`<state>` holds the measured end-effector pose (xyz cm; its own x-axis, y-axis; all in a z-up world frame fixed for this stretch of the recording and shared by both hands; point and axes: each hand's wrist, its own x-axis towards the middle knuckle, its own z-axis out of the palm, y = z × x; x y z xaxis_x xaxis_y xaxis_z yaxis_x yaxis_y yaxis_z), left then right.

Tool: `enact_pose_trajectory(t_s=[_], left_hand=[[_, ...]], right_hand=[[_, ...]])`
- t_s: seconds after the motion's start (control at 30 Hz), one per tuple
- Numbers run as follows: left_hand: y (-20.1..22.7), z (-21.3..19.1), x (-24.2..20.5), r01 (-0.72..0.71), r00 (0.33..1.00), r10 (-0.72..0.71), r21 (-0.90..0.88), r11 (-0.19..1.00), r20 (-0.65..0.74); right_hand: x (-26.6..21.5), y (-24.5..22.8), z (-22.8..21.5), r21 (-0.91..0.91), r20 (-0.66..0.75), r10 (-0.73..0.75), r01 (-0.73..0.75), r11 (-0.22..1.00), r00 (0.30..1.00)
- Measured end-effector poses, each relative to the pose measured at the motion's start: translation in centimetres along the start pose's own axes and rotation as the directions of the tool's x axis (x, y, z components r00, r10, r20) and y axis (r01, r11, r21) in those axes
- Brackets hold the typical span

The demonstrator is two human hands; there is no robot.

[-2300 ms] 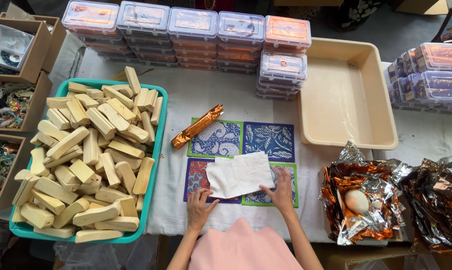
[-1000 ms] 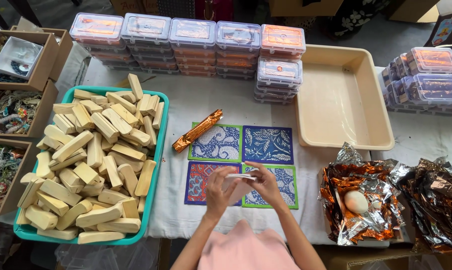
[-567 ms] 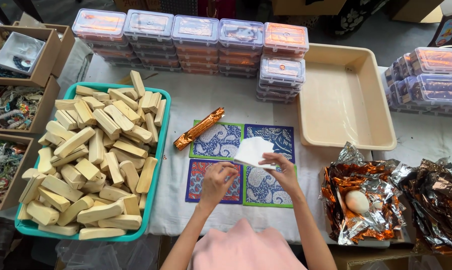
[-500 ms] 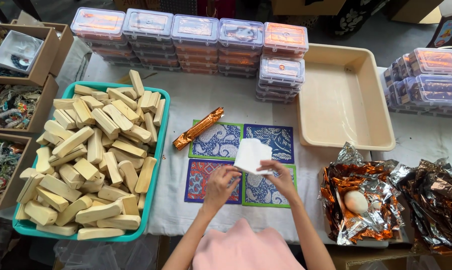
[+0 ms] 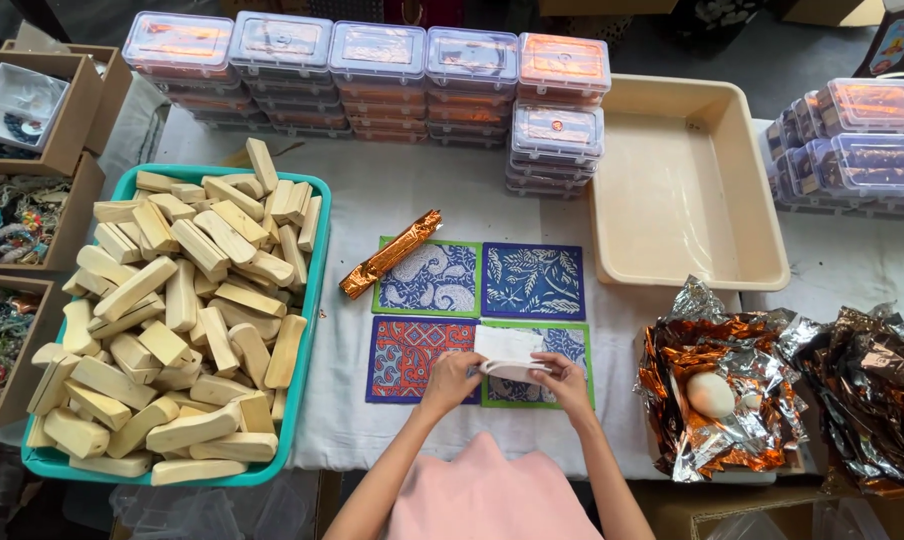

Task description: The person wipes a wooden block with a white cloth, then places it on a patterned mat. They wrap the block in a sheet of copper-colored foil, folding the edges to enclose it. The wrapped item is placed on the mat, and the person prepares another wooden block for wrapping.

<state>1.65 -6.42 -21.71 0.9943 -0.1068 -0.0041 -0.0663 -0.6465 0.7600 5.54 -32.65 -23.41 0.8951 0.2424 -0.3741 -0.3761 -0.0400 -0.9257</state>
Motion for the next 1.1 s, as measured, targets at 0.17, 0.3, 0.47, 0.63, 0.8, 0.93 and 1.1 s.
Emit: enact_pose_trajectory(t_s=[0.17, 0.3, 0.47, 0.63, 0.8, 0.93, 1.1], left_hand=[[-0.5, 1.0, 3.0, 0.216, 0.973, -0.231, -0.346, 0.913, -0.002], [-4.4, 5.2, 3.9, 0.280, 0.915, -0.394, -0.564, 0.777, -0.089], [-1.0, 2.2, 2.7, 0.342, 0.899, -0.427, -0.445, 0.828, -0.102], [1.2, 1.3, 1.4, 0.217, 0.943, -0.216, -0.025, 0.976, -0.253], [-0.6, 1.8, 1.3, 0.092, 0.866, -0.157, -0.158, 0.983, -0.475], [-0.7, -0.8, -0.4, 0.132, 0.822, -0.285, -0.322, 0.937, -0.493], [-0.9, -3.5, -5.5, 0.166, 0.784, -0.365, -0.398, 0.902, -0.501]], right_hand=[[2.4, -0.8, 0.0, -0.015, -0.147, -0.092, 0.091, 0.996, 0.985], [4.9, -0.6, 1.6, -0.090, -0.258, -0.205, 0.188, 0.978, 0.944], [5.1, -1.8, 3.8, -0.351, -0.320, -0.216, 0.097, 0.931, 0.922], [2.5, -4.5, 6.1, -0.765, -0.331, -0.324, -0.050, 0.642, 0.886], [2.0, -1.5, 8.2, -0.899, 0.388, -0.515, 0.437, -0.027, 0.765], [1.6, -2.1, 9.2, -0.889, 0.397, -0.396, 0.455, 0.060, 0.828], [2.2, 0.3, 8.8, -0.901, 0.351, -0.412, 0.424, 0.096, 0.841]])
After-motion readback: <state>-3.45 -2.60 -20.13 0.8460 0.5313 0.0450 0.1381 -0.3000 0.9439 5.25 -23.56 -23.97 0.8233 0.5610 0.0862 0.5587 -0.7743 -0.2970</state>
